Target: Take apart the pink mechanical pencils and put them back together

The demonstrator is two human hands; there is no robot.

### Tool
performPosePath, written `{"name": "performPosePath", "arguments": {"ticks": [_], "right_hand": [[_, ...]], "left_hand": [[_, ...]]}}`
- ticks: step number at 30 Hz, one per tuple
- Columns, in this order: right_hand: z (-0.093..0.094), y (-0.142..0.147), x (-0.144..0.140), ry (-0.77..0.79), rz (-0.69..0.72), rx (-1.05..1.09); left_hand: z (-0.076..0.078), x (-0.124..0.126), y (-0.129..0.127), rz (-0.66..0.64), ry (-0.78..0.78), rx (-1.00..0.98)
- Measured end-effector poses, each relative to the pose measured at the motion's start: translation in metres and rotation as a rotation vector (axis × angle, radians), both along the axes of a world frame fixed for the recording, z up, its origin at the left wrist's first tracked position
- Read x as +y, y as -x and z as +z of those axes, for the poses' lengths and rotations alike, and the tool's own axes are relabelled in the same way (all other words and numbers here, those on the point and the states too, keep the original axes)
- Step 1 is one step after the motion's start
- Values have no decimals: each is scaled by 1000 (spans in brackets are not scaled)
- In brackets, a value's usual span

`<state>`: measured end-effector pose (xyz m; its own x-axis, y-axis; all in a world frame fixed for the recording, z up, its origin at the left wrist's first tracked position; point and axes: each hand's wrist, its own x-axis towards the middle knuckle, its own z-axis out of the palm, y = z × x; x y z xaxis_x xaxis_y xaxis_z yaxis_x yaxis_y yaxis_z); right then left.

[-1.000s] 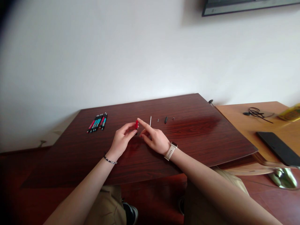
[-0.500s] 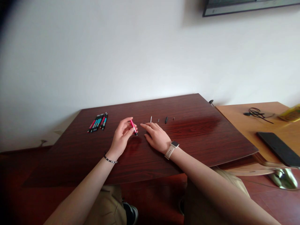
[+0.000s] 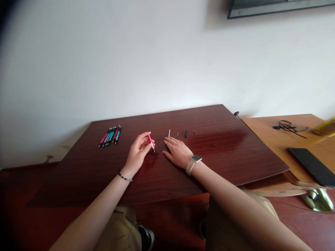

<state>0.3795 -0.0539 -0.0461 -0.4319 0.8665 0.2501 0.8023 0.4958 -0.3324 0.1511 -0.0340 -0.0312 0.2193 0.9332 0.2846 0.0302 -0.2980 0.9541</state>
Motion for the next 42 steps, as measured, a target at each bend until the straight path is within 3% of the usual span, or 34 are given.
{"name": "performPosePath", "arguments": {"ticks": [14, 22, 34, 42], "right_hand": [[4, -1, 1, -36, -57, 33], [18, -6, -1, 12, -221, 28], [41, -15, -6, 243, -294, -249], [45, -20, -6, 290, -314, -224]], "left_hand": [[-1, -1, -1, -11, -5, 22], [0, -2, -1, -14, 3, 25], [-3, -1, -1, -33, -4, 49], [-2, -4, -2, -31, -27, 66]]}}
